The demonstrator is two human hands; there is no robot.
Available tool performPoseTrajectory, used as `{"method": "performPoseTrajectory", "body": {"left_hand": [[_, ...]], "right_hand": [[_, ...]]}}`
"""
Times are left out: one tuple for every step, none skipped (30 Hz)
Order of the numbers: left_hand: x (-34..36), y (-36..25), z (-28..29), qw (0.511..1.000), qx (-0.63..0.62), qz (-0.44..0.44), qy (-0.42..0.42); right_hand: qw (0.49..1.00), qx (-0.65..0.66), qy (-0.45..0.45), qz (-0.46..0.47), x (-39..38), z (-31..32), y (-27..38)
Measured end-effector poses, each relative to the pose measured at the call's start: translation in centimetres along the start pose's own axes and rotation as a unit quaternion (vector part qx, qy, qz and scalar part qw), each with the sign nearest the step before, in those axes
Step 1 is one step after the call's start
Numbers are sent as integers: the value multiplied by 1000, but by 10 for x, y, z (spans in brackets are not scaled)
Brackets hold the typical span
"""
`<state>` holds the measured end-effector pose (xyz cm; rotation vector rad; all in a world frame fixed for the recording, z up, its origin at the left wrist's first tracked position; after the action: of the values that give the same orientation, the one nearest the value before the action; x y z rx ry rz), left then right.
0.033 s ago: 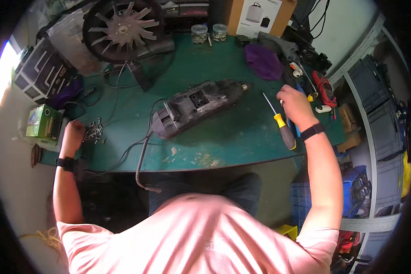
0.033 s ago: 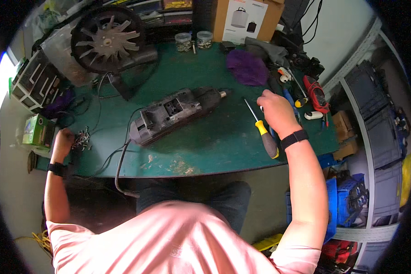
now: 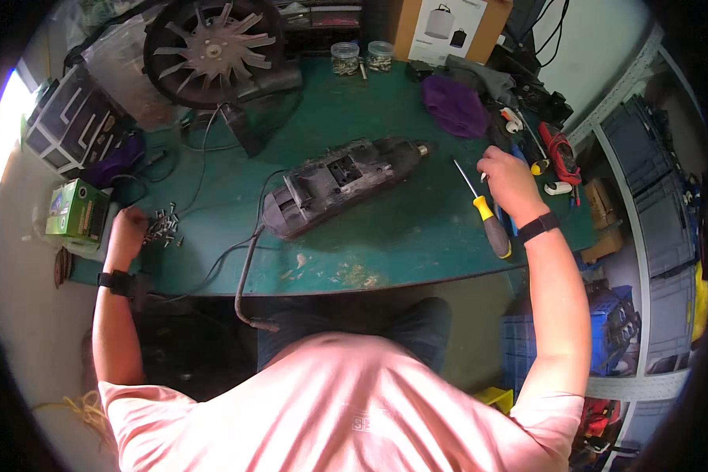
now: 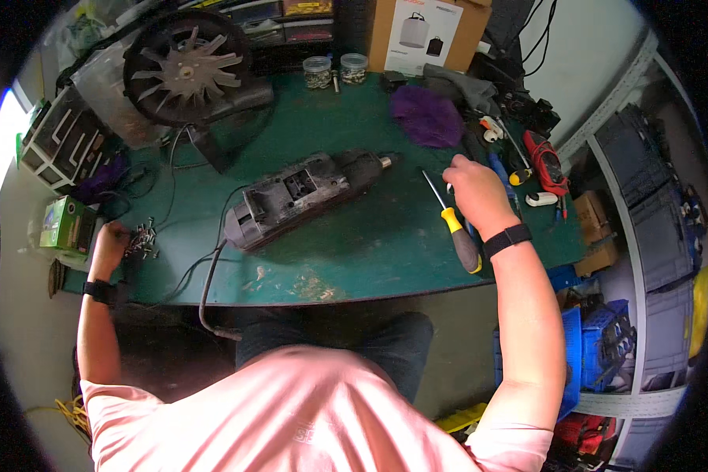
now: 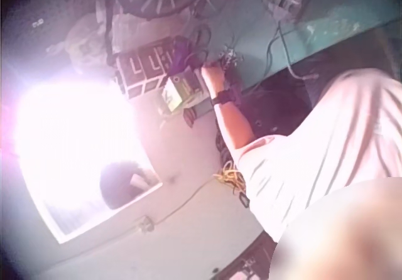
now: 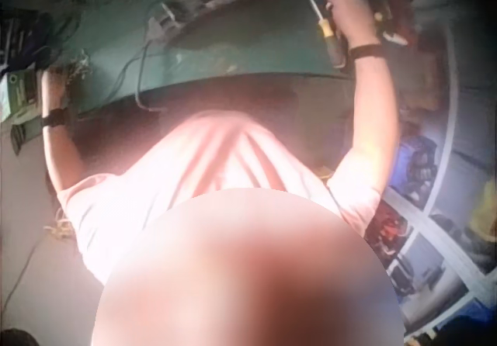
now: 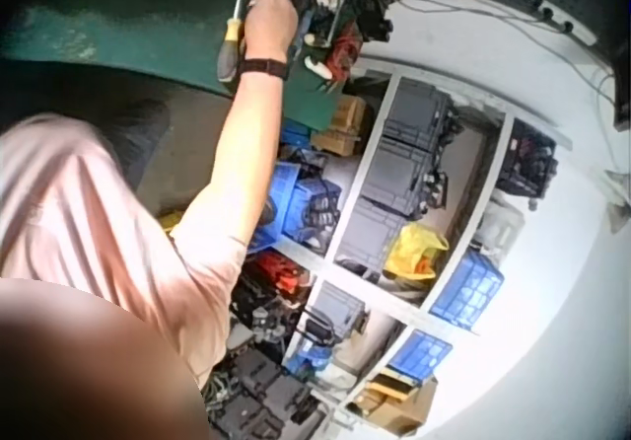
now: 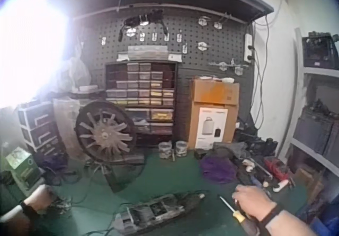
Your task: Repairing or disassembling a handheld power tool on a workbench using a screwdriver.
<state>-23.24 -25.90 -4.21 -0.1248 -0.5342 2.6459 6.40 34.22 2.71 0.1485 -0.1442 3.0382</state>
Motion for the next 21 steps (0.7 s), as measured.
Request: {"method": "performPoseTrajectory", "body": {"left_hand": [[-4,-5,-1,999,-31,-13,-4],[-7,-6,1,1000,-30,-9,-4],[-10,-11,8,999,4,-21,-24],[-13,-18,15,998,37,-33,-44],[-18,-25,19,998,38,-29,-44],[-23,-40,28,997,32,-35,-67],[-28,-56,36,995,25,-41,-90],[-30,-73,38,995,25,-39,-91],[-36,-102,45,987,21,-87,-132],[-41,-131,49,976,17,-136,-169],[-42,-155,47,978,-8,-147,-150],[-42,-181,43,978,-33,-161,-131],[-42,-208,39,975,-54,-182,-112],[-45,-225,35,975,-32,-201,-88],[-45,-238,28,974,-43,-214,-57],[-44,-250,19,972,-56,-227,-26],[-40,-260,11,972,-72,-223,2],[-36,-270,2,972,-86,-219,31],[-31,-280,-6,970,-101,-209,68],[-28,-290,-13,964,-115,-224,81],[-26,-300,-18,960,-111,-247,72]], "right_hand": [[1000,-25,0,8,1,-1,5],[999,-51,0,16,1,-1,10],[998,-55,-26,15,-3,6,16],[998,-54,-26,18,-4,4,18],[998,-54,-39,16,-5,3,17],[997,-55,-52,11,-8,4,14],[997,-72,-22,7,-8,-4,12],[997,-73,-22,9,-8,-8,12],[997,-78,5,3,-9,-16,11],[996,-82,35,-4,-11,-26,10],[995,-77,61,-9,-14,-29,10],[995,-75,64,-10,-19,-30,10],[994,-65,79,-25,-24,-32,6],[994,-54,90,-35,-26,-32,5],[994,-47,95,-32,-25,-30,6],[994,-47,96,-29,-23,-25,10],[997,-37,63,-26,-23,-12,17],[999,-24,30,-22,-23,-1,23],[999,-24,31,-23,-25,5,29],[997,-5,58,-57,-28,8,30],[992,14,84,-93,-34,9,30]]}}
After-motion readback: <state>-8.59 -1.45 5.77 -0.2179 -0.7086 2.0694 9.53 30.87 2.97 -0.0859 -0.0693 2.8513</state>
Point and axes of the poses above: each hand's wrist, its own x-axis towards the middle knuckle, its own z-axis out of the back of the hand, y = z × x, the point moved 9 cm from there along x, towards the middle knuckle, and after that the axes turned 13 degrees about y, right-handed, at the moved point
